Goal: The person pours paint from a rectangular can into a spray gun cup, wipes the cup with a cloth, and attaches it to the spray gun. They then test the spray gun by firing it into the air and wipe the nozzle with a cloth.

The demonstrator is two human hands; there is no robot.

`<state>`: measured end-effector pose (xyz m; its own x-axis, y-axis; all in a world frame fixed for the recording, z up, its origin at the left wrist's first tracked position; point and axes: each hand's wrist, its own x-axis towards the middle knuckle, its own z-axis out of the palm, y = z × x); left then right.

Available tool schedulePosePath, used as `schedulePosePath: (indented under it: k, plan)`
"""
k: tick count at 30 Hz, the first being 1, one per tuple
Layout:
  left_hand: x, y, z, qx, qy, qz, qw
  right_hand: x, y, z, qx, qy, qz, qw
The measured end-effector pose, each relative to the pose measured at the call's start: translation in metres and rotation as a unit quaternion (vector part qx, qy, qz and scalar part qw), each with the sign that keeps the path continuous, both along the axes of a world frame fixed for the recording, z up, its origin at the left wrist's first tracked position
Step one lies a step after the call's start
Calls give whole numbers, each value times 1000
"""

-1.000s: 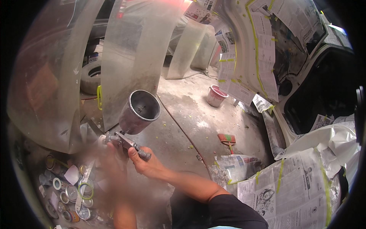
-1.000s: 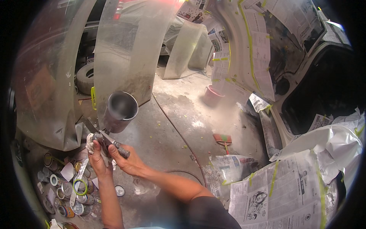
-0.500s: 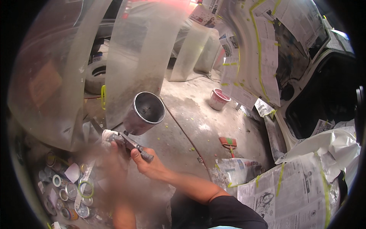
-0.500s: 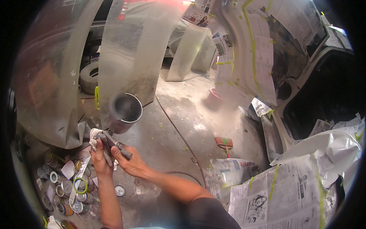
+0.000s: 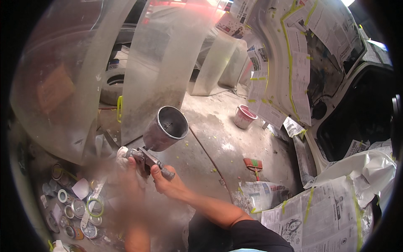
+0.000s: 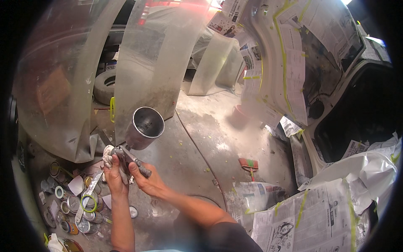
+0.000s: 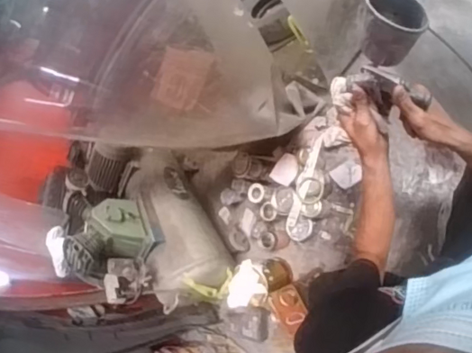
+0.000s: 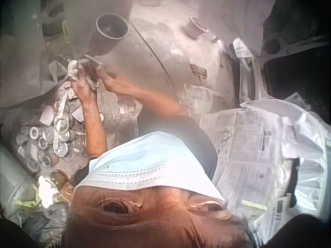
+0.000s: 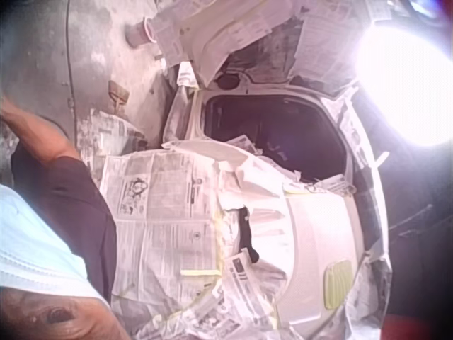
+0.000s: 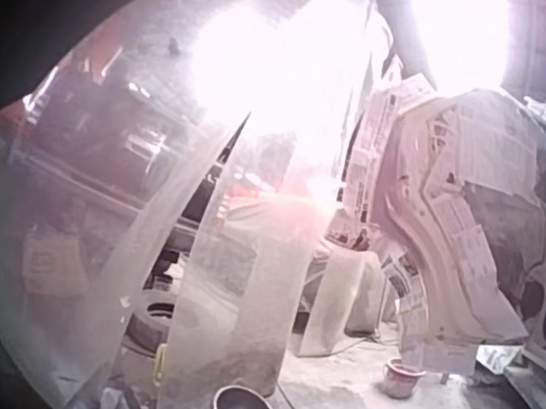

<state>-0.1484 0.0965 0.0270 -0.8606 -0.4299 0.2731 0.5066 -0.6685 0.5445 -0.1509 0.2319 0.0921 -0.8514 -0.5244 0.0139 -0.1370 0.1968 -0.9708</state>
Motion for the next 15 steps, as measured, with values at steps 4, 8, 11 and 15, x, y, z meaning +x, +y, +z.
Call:
schedulePosePath:
  k: [4,8,11,15]
  plan:
    - [-1,-1,1,-6,20,-4,1000,3,-3,3,-17,24,-5,1000]
    - [-2,-2,0,16,36,-29,999,3,-5,1,-19,44,-19,999]
    - [-2,-1,-1,29,29,-29,999,3,-4,1,-15,36,-18,999]
    - [0,0,-3,26,3,-11,1000,5,-4,5,-15,22,-14,1000]
